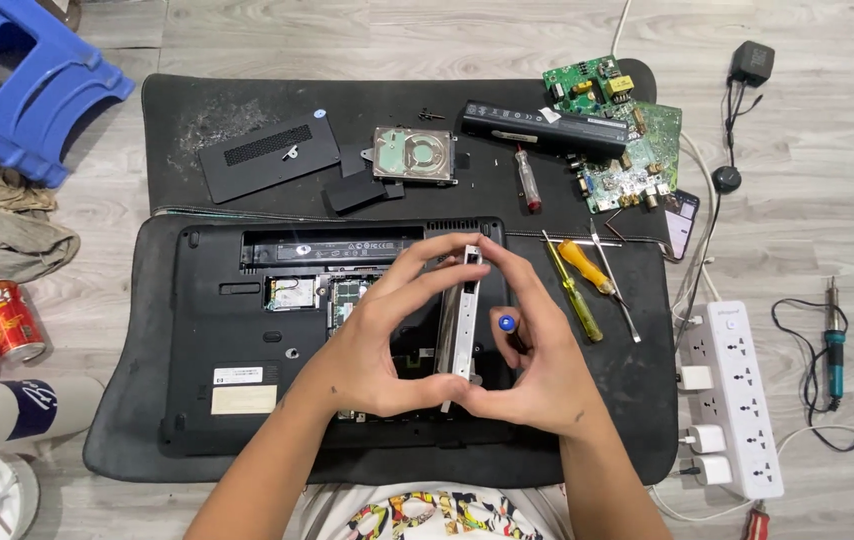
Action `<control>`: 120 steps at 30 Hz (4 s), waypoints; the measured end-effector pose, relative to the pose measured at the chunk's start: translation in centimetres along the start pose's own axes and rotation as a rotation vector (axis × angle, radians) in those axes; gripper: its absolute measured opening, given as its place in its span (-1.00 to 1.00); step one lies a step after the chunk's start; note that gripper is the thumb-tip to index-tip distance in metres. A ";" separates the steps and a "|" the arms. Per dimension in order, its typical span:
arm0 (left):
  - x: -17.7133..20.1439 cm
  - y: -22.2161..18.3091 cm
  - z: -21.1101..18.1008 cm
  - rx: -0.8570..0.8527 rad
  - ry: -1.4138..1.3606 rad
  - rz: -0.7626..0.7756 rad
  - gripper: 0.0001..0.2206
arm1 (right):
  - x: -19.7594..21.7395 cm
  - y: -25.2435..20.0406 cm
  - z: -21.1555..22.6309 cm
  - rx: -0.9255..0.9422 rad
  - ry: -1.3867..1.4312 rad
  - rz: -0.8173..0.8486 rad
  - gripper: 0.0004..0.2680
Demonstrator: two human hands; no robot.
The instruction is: Assembling and installing an optical drive into a laptop chassis using a screwdriver for alignment.
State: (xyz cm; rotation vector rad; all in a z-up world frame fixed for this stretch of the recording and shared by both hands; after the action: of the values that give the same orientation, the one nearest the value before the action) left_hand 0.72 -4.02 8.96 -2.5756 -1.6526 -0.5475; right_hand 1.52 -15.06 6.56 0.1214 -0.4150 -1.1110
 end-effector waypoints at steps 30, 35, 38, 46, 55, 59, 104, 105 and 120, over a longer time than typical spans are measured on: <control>2.4 0.4 0.1 0.128 0.123 -0.373 -0.79 | 1.4 -2.3 -1.8 0.043 0.174 -0.248 -0.24; 3.4 -0.5 -1.3 0.035 0.215 -0.523 -0.84 | 2.6 -3.0 -2.2 0.103 0.165 -0.386 -0.25; 4.4 -1.0 -2.1 -0.035 0.219 -0.592 -0.77 | 2.7 -3.5 -3.2 0.126 0.229 -0.411 -0.22; 14.7 -3.8 0.8 -0.156 -0.204 -0.847 -0.83 | 3.3 -4.3 -6.0 -0.132 0.343 -0.179 -0.23; 28.1 -3.1 15.3 -0.174 -0.536 -1.140 -0.65 | 4.4 -4.3 -8.1 -0.609 -0.220 0.127 -0.26; 29.8 -3.1 22.1 -0.030 -0.723 -1.252 -0.68 | 2.8 -2.9 -7.8 -0.421 -0.449 0.328 -0.21; 15.5 -6.0 7.5 0.272 0.352 -0.465 -0.73 | 5.2 -7.5 -8.9 -0.279 -0.946 0.177 -0.93; 13.5 -5.8 5.6 0.210 0.410 -0.409 -0.75 | 5.0 -6.8 -7.2 -0.193 -0.869 0.118 -0.94; 0.5 -7.7 5.9 0.152 0.423 -0.219 -0.61 | -5.8 -3.6 -3.5 0.093 -0.926 0.245 -0.95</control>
State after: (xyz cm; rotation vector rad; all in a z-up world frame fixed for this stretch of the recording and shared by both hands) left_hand -4.33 1.01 2.38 -2.0088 -1.7458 -0.8687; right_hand -2.36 -11.91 0.73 -0.3738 -1.2712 -0.8515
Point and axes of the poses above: each hand's wrist, its own y-axis towards the middle knuckle, its own x-axis out of the back of the hand, z = x × y, the point moved 10 cm from there along y, towards the middle knuckle, and after that the axes turned 12 degrees about x, right-handed, at the moved point
